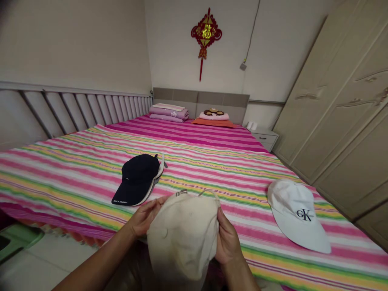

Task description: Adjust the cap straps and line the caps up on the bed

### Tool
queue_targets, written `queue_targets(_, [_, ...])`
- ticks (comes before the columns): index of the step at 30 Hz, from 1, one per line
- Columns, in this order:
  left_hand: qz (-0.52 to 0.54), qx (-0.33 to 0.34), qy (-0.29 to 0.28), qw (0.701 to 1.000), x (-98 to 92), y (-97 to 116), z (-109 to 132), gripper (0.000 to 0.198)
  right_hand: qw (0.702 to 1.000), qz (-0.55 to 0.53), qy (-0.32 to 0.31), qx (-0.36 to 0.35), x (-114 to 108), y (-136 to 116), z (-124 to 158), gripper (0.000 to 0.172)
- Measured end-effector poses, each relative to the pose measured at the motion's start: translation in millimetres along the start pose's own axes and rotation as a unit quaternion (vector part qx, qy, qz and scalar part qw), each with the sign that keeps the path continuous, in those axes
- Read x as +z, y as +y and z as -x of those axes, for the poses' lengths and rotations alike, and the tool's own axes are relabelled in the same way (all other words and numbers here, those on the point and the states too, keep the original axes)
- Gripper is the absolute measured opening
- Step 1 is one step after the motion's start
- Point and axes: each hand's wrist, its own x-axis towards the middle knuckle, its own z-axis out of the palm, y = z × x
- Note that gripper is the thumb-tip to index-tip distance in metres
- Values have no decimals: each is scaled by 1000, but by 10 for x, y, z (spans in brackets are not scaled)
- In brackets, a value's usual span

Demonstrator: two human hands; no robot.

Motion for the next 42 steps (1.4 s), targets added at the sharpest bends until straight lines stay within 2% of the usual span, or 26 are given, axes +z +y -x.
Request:
queue_targets(2, [16,-49,-51,997,-185,-224,14,24,1000,24,-7,-14,-2,-16,-28,29])
queue_targets(4, [18,-105,-67,992,-377,-494,44,26,999,44,-11,-20,-17,-39,-68,34])
queue_targets(7, [53,-97,-113,987,-566,-895,126,24,999,32,12,-38,-44,-94,-139,32])
queue_targets(9, [75,-93,-144,982,-586,-1088,193,26,998,8,36,-50,-52,-139,-190,28])
queue_targets(12, [109,-42,-106,987,-508,-1173,269,29,996,-22,65,-53,-46,-192,-269,22])
queue_targets(14, [119,11,-62,991,-448,-1075,292,27,995,-38,78,-58,-30,-198,-317,21])
queue_targets(17, [108,64,-10,992,-422,-737,306,20,992,-47,72,-87,3,-147,-362,24])
queue_targets(19, [86,97,29,991,-446,-421,309,19,994,-52,42,-83,17,-76,-364,32])
queue_targets(22, [91,173,91,977,-491,133,287,29,997,-68,4,-37,-15,72,-332,45])
queue_targets(25, [147,250,155,944,-539,678,224,32,996,-88,6,2,-131,244,-296,47])
queue_targets(28, [159,264,234,922,-652,1041,141,30,994,-107,12,33,-308,407,-285,47])
queue_targets(31, [151,245,290,913,-856,1126,78,31,992,-116,16,54,-502,529,-287,47])
queue_targets(35, [136,211,336,908,-1122,995,63,30,992,-105,31,59,-707,571,-262,46])
queue_targets(39, [117,192,356,907,-1240,919,112,26,991,-110,69,41,-811,459,-190,45])
queue_targets(42, [98,172,374,906,-1262,914,170,20,985,-123,120,10,-920,266,-106,40])
